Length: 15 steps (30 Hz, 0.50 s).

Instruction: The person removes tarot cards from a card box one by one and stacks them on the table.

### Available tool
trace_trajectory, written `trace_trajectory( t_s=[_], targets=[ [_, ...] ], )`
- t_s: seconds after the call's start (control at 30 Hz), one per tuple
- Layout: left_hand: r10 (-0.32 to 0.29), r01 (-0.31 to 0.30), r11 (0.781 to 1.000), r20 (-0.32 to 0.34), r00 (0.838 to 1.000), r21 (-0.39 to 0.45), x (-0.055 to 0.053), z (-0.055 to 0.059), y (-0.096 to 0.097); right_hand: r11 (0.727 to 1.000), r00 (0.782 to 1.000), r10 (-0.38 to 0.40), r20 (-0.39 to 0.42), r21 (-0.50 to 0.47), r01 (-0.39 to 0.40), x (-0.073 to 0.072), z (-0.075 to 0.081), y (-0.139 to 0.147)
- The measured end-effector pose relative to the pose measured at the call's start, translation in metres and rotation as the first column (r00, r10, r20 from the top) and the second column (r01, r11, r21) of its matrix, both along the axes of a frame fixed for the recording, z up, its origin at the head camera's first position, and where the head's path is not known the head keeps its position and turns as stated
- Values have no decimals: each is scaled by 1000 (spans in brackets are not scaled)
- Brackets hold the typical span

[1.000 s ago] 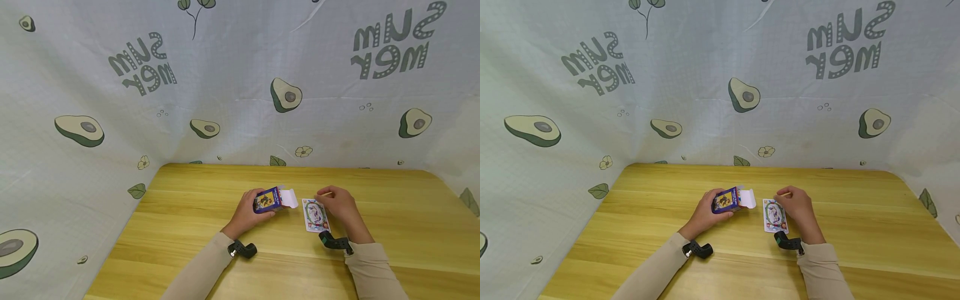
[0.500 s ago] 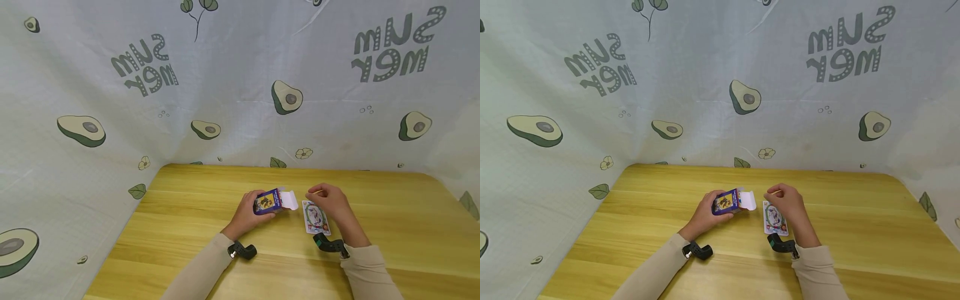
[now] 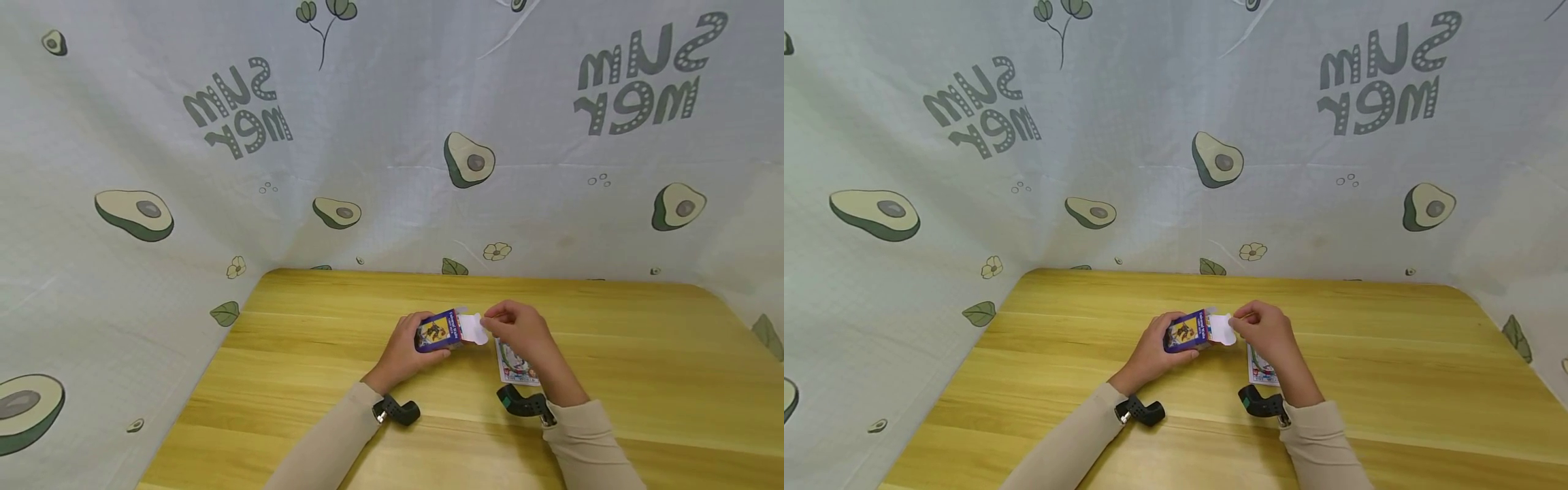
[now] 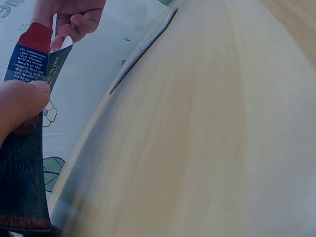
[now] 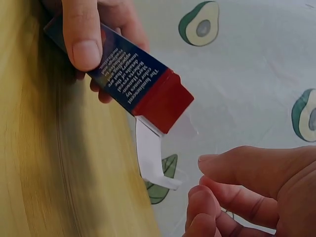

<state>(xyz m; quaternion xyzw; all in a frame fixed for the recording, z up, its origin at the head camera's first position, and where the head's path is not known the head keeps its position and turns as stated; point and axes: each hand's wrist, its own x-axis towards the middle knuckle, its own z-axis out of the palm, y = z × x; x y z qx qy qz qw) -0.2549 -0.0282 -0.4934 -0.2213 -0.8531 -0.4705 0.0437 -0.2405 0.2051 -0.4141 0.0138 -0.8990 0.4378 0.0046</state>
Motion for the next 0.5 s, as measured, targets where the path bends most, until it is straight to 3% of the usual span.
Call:
trace_trajectory(
  t_s=[0.5],
  targets=[
    [5,-5,1000,5,1000,-9,2,1,0,1000,999,7,37,-20,-6,7,2,-18]
  ],
)
